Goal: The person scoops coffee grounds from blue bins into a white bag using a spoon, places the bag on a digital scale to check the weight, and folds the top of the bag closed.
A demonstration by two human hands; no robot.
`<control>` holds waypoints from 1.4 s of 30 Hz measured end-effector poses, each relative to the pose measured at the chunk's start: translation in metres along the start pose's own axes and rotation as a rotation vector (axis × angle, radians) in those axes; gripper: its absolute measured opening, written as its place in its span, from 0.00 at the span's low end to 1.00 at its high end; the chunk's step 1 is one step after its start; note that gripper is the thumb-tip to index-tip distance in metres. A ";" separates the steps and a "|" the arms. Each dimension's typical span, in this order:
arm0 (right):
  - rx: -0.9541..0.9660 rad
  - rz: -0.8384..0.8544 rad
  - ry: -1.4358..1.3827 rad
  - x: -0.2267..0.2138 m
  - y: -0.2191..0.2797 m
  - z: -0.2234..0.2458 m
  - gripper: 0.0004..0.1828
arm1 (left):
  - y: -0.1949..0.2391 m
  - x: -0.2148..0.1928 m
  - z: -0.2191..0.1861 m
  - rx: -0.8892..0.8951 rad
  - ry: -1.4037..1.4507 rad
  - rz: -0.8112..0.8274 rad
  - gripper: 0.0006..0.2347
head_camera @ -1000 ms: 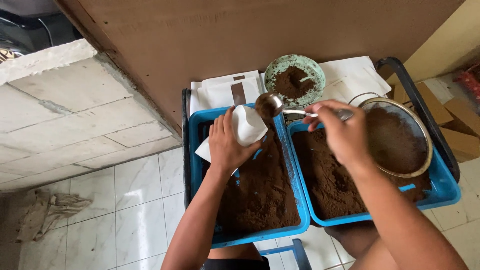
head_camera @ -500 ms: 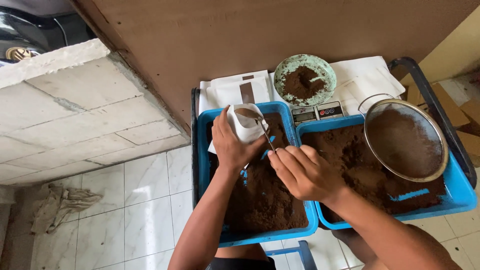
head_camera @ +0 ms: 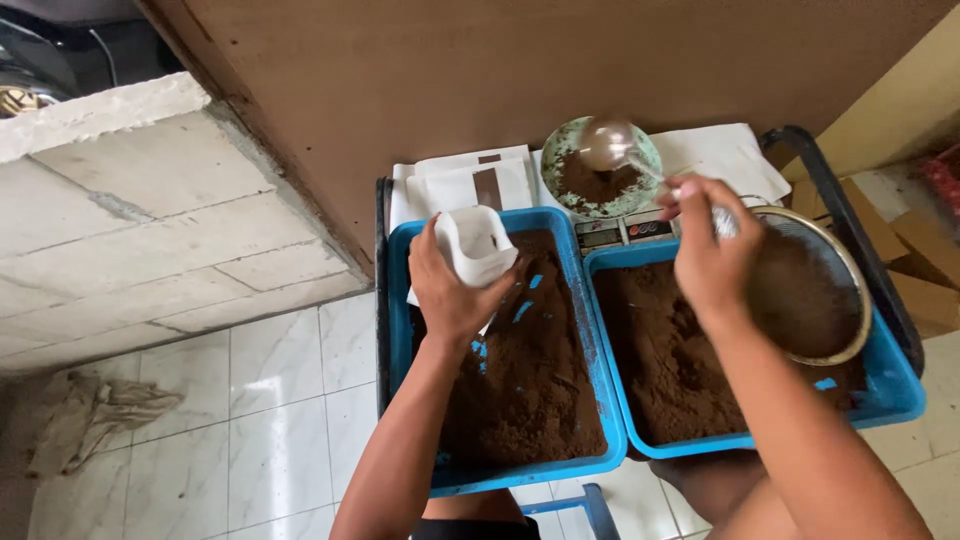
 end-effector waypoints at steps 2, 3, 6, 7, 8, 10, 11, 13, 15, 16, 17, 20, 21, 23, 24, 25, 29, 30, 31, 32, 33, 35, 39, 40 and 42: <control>0.033 -0.030 0.067 -0.020 -0.019 -0.046 0.10 | 0.003 0.001 0.008 -0.015 0.029 -0.006 0.45; 0.068 -0.057 0.128 -0.031 -0.028 -0.071 0.10 | 0.005 0.002 0.012 -0.030 0.051 -0.012 0.46; 0.044 -0.033 0.252 -0.038 -0.039 -0.102 0.09 | 0.007 0.003 0.014 -0.054 0.062 0.008 0.47; 0.042 -0.036 0.254 -0.040 -0.044 -0.113 0.09 | 0.009 0.004 0.016 -0.053 0.066 0.007 0.47; -0.003 0.019 0.293 -0.038 -0.048 -0.122 0.09 | 0.011 0.006 0.017 -0.047 0.052 0.012 0.47; -0.050 0.073 0.330 -0.033 -0.059 -0.135 0.09 | 0.013 0.007 0.019 -0.039 0.038 0.013 0.48; -0.106 0.096 0.350 -0.029 -0.063 -0.137 0.08 | 0.013 0.007 0.019 -0.046 0.031 0.028 0.48; -0.160 0.117 0.371 -0.020 -0.071 -0.143 0.08 | 0.013 0.007 0.020 -0.050 0.024 0.047 0.48; -0.156 0.152 0.366 -0.010 -0.077 -0.152 0.07 | 0.012 0.006 0.021 -0.070 0.027 0.045 0.49; -0.154 0.151 0.368 -0.005 -0.078 -0.145 0.07 | 0.011 0.005 0.020 -0.070 0.028 0.047 0.49; -0.074 0.184 0.329 0.001 -0.078 -0.144 0.09 | 0.010 0.005 0.018 -0.068 0.032 0.067 0.47; 0.051 0.218 0.297 0.010 -0.073 -0.146 0.09 | 0.012 0.005 0.021 -0.074 0.028 0.072 0.47; 0.094 0.217 0.306 0.011 -0.070 -0.149 0.08 | 0.013 0.005 0.023 -0.082 0.021 0.056 0.49; 0.209 0.187 0.317 0.007 -0.062 -0.141 0.08 | 0.012 0.005 0.023 -0.086 0.021 0.055 0.48; 0.323 0.153 0.329 0.003 -0.056 -0.140 0.08 | 0.011 0.005 0.022 -0.088 0.024 0.055 0.48; 0.323 0.152 0.329 0.003 -0.059 -0.145 0.08 | 0.012 0.006 0.022 -0.087 0.025 0.055 0.48; 0.460 0.009 0.014 -0.013 -0.061 -0.160 0.11 | 0.014 0.010 0.022 -0.048 0.004 0.065 0.48; 0.468 -0.011 -0.031 -0.018 -0.060 -0.160 0.11 | 0.014 0.011 0.023 -0.024 -0.015 0.066 0.48; 0.466 -0.010 -0.030 -0.021 -0.062 -0.157 0.11 | 0.011 0.009 0.017 -0.025 -0.014 0.065 0.48; 0.476 -0.016 -0.069 -0.025 -0.063 -0.154 0.11 | 0.007 0.007 0.010 0.012 -0.020 0.079 0.47; 0.485 -0.021 -0.109 -0.027 -0.065 -0.151 0.11 | 0.003 0.004 0.003 0.049 -0.027 0.093 0.45; 0.488 -0.016 -0.068 -0.028 -0.061 -0.120 0.11 | 0.002 0.005 -0.001 0.079 -0.032 0.092 0.46; 0.456 0.040 -0.038 -0.029 -0.052 -0.081 0.12 | 0.001 0.005 -0.010 0.132 -0.070 0.084 0.46; 0.458 0.047 -0.044 -0.027 -0.048 -0.071 0.12 | 0.003 0.005 -0.009 0.132 -0.079 0.084 0.46; 0.379 0.047 -0.186 -0.024 -0.042 -0.047 0.10 | 0.007 0.011 -0.009 0.169 -0.172 0.175 0.43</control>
Point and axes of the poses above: each hand's wrist, its own y-axis away from the middle knuckle, its own x-axis out of the palm, z = x × y, the point moved 6 cm from there along -y, towards the middle knuckle, and after that the axes turned 11 degrees about -y, right-handed, at the moved point
